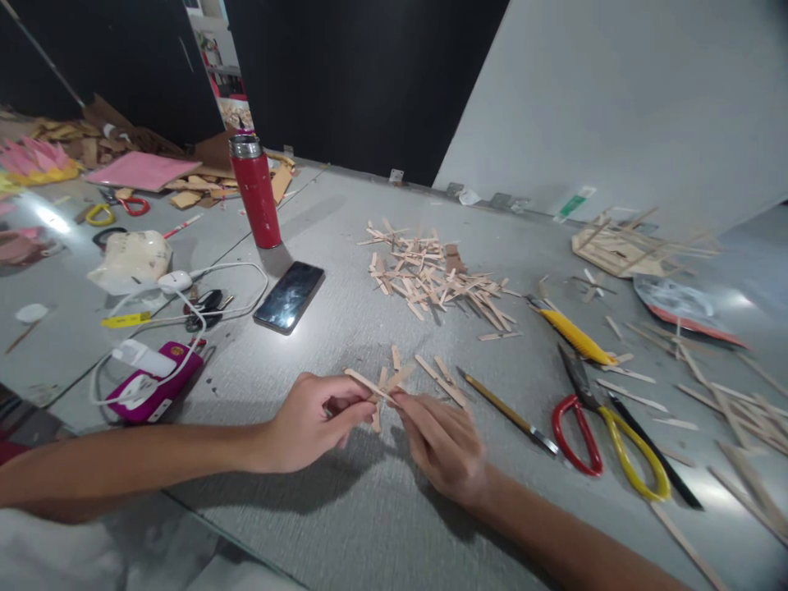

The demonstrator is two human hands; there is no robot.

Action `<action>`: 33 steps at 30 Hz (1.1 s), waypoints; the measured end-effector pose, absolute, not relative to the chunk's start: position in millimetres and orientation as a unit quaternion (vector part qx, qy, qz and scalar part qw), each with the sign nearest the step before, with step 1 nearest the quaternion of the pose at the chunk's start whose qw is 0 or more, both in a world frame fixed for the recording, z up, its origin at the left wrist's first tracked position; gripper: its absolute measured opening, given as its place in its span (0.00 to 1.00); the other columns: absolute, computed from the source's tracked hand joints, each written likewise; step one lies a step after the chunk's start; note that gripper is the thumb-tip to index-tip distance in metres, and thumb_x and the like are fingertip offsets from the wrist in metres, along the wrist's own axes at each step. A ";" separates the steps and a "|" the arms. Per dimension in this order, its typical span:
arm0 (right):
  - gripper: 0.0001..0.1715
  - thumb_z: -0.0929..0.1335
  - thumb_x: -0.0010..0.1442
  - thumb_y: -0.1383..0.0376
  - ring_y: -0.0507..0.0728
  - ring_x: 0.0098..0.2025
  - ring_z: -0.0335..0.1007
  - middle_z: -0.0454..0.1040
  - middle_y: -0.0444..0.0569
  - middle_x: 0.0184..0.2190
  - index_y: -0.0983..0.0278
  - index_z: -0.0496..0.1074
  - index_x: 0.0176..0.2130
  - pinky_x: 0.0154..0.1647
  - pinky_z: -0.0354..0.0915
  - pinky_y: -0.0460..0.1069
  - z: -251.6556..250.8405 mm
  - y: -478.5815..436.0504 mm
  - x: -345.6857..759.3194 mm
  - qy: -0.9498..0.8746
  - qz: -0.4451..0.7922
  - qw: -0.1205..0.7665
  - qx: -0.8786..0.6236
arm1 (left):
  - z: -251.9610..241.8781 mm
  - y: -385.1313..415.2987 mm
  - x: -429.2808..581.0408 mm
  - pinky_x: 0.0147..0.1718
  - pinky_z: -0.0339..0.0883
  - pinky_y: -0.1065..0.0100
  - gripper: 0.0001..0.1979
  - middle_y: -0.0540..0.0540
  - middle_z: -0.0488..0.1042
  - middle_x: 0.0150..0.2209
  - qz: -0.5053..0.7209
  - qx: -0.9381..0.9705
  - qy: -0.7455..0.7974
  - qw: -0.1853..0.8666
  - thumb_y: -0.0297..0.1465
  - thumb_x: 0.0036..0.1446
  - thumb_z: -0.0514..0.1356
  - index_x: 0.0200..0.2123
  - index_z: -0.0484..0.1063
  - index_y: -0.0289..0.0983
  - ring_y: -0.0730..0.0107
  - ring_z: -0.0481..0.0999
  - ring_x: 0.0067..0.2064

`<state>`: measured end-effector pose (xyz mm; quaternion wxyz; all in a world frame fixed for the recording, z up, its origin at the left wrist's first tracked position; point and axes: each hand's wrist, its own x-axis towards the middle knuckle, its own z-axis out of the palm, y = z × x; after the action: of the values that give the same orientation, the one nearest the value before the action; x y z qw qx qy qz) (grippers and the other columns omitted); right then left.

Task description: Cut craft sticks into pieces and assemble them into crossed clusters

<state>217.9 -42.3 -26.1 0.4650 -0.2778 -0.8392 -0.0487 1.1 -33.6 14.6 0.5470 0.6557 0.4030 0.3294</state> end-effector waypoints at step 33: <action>0.17 0.60 0.78 0.66 0.56 0.25 0.73 0.77 0.51 0.25 0.75 0.74 0.49 0.24 0.64 0.52 -18.4 -49.0 215.2 -0.884 -0.148 0.369 -0.246 | -11.9 -29.2 -0.4 0.38 0.76 0.68 0.10 0.40 0.85 0.38 0.363 0.784 0.376 0.334 0.29 0.70 0.59 0.47 0.80 0.35 0.65 0.84 0.36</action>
<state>215.2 -49.0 -18.4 0.3693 -0.2459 -0.8839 -0.1476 -0.4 -29.2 -11.9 0.3341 0.7844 0.3759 0.3631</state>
